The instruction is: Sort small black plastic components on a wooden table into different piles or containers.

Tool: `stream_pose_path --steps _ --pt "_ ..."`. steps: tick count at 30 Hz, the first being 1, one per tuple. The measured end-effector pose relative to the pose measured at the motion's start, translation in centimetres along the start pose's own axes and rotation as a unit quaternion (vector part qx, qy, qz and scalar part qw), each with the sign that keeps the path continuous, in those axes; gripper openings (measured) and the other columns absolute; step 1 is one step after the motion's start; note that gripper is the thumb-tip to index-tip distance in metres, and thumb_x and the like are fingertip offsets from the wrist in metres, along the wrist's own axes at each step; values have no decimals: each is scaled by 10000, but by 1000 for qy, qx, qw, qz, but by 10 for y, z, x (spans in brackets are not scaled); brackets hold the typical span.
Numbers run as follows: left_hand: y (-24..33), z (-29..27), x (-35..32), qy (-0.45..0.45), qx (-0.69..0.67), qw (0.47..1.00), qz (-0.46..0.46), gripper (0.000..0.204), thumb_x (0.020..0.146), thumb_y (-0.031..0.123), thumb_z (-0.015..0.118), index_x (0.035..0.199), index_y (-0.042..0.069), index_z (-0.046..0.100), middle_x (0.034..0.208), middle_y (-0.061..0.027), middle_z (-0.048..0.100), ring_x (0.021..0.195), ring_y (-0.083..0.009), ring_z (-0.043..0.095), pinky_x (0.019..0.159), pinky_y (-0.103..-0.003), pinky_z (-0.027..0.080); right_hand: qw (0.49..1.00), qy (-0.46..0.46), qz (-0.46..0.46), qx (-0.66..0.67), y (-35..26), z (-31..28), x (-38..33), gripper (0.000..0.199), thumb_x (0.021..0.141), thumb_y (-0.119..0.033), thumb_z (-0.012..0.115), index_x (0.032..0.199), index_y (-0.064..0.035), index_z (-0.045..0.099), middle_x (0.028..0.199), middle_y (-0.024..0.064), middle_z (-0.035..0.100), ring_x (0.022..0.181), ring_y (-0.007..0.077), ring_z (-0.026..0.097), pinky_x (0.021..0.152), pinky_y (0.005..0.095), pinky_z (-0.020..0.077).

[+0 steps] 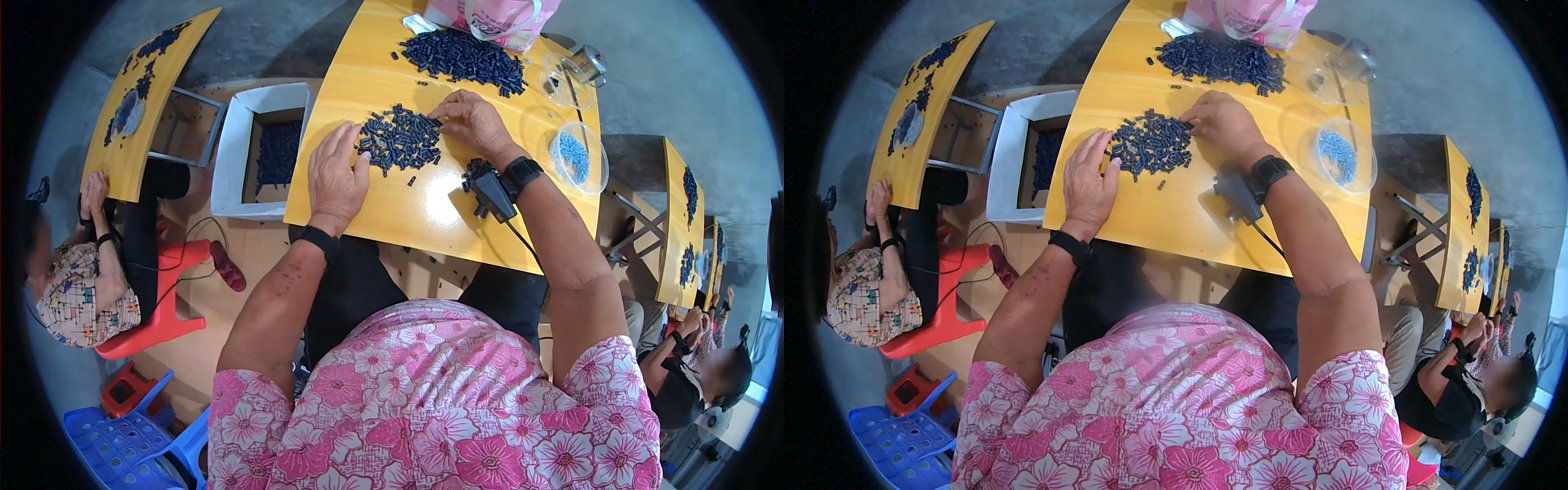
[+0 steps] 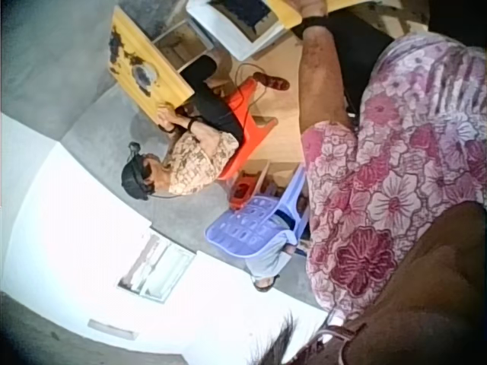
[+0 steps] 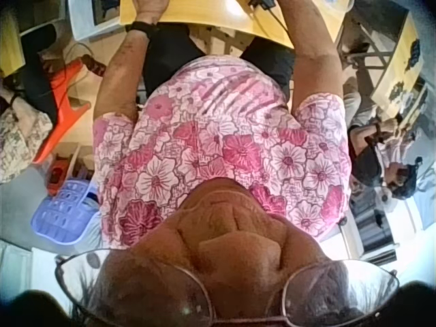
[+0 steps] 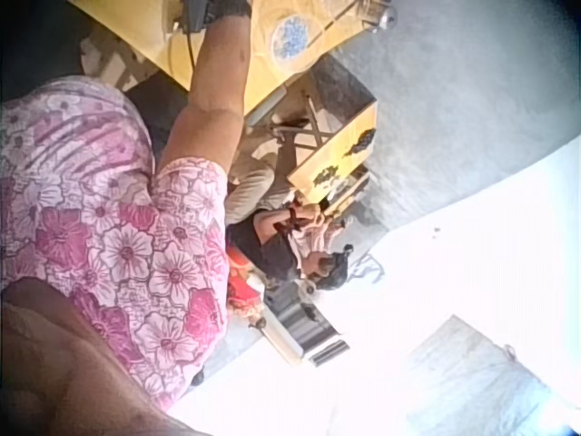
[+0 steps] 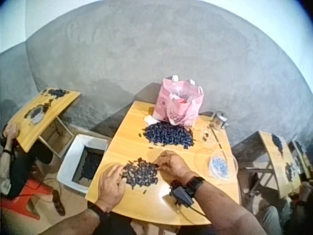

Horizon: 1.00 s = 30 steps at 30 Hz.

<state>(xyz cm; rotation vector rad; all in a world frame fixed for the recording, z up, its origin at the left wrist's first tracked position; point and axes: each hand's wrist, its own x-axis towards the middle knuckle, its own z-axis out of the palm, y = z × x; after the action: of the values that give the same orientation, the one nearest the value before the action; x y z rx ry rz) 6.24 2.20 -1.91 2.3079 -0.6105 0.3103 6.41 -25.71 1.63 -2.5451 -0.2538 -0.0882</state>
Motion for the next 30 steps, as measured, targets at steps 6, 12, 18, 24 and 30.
stream_pose_path --steps 6,12,18,24,30 --pt "-2 3 -1 4 -3 1000 1 476 848 160 628 1313 82 557 1346 -148 561 1267 -327 488 1089 -435 346 999 -7 5 34 2 -8 -5 261 786 -3 737 1033 -89 734 966 42 630 891 174 617 835 283 504" --pt "-2 3 0 6 -6 1000 3 482 844 157 636 1315 88 558 1346 -145 562 1267 -326 491 1088 -434 350 998 -20 52 39 18 -21 -22 213 796 -8 731 1000 -70 733 961 47 635 889 162 623 830 279 507" --pt "0 0 1 4 -4 1000 6 456 864 151 628 1307 64 563 1341 -164 565 1252 -347 503 1079 -432 364 988 8 118 97 26 -25 -33 140 798 -129 713 930 -101 751 948 78 676 960 238 643 876 337 513" --pt "-2 2 0 -4 -2 1000 -3 479 852 164 632 1318 82 555 1355 -147 554 1277 -326 481 1099 -434 338 989 138 -39 -32 25 -18 -15 201 847 -164 669 1031 -103 722 1036 104 682 995 299 631 884 378 512" --pt "-1 2 -1 -4 -1 1000 -5 483 850 163 632 1320 83 554 1356 -141 555 1277 -322 482 1100 -432 338 986 69 -76 -131 27 -18 -6 217 812 -126 644 1012 -91 719 1063 67 686 1003 305 630 883 395 512"
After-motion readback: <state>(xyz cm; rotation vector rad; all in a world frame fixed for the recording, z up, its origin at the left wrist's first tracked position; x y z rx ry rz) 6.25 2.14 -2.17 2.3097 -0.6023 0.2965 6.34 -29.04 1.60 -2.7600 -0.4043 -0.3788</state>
